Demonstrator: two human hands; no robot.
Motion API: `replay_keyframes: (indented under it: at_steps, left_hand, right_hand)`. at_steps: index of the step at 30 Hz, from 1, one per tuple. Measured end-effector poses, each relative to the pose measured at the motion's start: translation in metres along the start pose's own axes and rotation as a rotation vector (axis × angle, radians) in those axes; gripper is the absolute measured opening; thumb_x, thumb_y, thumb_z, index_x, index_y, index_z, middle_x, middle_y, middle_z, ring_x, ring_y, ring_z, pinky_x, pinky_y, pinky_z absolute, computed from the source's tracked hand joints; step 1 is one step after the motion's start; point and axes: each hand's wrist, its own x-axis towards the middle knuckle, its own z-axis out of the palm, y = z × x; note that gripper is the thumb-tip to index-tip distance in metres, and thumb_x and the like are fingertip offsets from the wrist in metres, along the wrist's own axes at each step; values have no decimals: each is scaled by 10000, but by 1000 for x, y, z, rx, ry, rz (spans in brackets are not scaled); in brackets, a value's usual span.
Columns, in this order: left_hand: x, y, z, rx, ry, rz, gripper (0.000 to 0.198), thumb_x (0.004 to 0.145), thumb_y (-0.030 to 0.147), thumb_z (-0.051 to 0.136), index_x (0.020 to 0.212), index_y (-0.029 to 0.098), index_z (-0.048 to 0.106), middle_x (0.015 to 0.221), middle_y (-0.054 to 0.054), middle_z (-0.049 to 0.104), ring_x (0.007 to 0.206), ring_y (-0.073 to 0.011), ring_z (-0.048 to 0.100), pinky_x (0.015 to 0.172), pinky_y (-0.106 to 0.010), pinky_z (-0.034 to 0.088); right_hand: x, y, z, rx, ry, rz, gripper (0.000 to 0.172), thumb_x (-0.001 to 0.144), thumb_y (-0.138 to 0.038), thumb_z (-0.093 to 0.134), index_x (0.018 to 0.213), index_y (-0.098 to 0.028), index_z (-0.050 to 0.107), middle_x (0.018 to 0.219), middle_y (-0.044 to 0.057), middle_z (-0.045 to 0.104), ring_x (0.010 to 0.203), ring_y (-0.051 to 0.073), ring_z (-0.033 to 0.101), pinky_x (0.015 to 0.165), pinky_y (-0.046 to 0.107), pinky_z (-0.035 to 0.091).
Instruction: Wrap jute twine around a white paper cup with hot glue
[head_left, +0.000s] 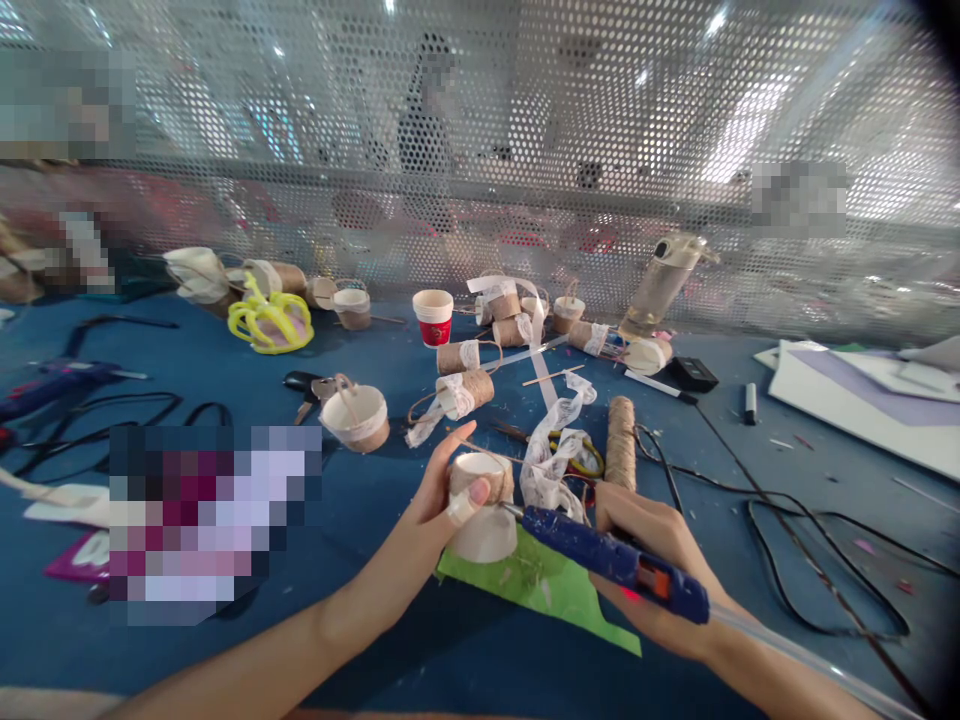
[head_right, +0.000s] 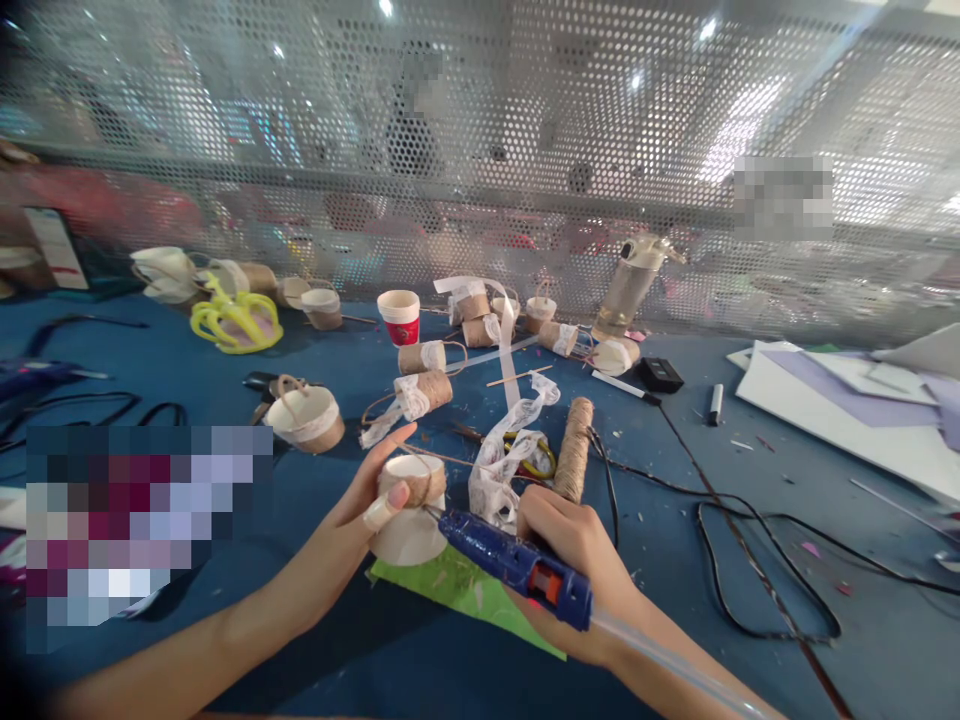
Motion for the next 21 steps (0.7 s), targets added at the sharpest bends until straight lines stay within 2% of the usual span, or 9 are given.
replay_keyframes:
  at_steps: [4,8,12,18,21]
  left_hand:
    - [-2,3,0,-14,24,-34,617,870,522,645,1431,404,417,1341,22,550,1291,-245,441,1093,-330,301]
    - [-3,4,0,-31,32,-58,589,858,535,654,1397,392,463,1306,23,577,1286,-241,453,1069,-313,321]
    - [-2,3,1,-40,37,-49,571,832,512,698,1352,369,508,1247,13,621,1203,-224,517,1010,-301,372]
    - [-4,3,2,-135,18,-42,372,819,518,704,1087,262,673,1044,-13,695,1023,-211,610,876,-280,452]
    - [-4,4,2,-186,-13,-81,348,853,502,668,1100,257,681,1063,-24,714,1002,-209,629,838,-273,465]
  right_hand:
    - [0,2,0,-20,16,10,277,745,-127,573,725,-236,319,681,-49,426,568,113,364,528,242,291]
    - [2,1,0,-36,21,14,286,741,-115,570,714,-237,313,661,-52,428,558,111,371,516,237,294]
    - [2,-1,0,-14,19,17,285,753,-123,570,716,-237,312,664,-54,416,550,108,364,515,241,288]
    - [1,1,0,0,5,37,279,757,-122,568,721,-237,316,676,-52,415,570,114,359,527,248,285]
    - [0,4,0,17,0,53,298,725,-91,568,719,-237,309,675,-53,410,580,118,352,532,250,282]
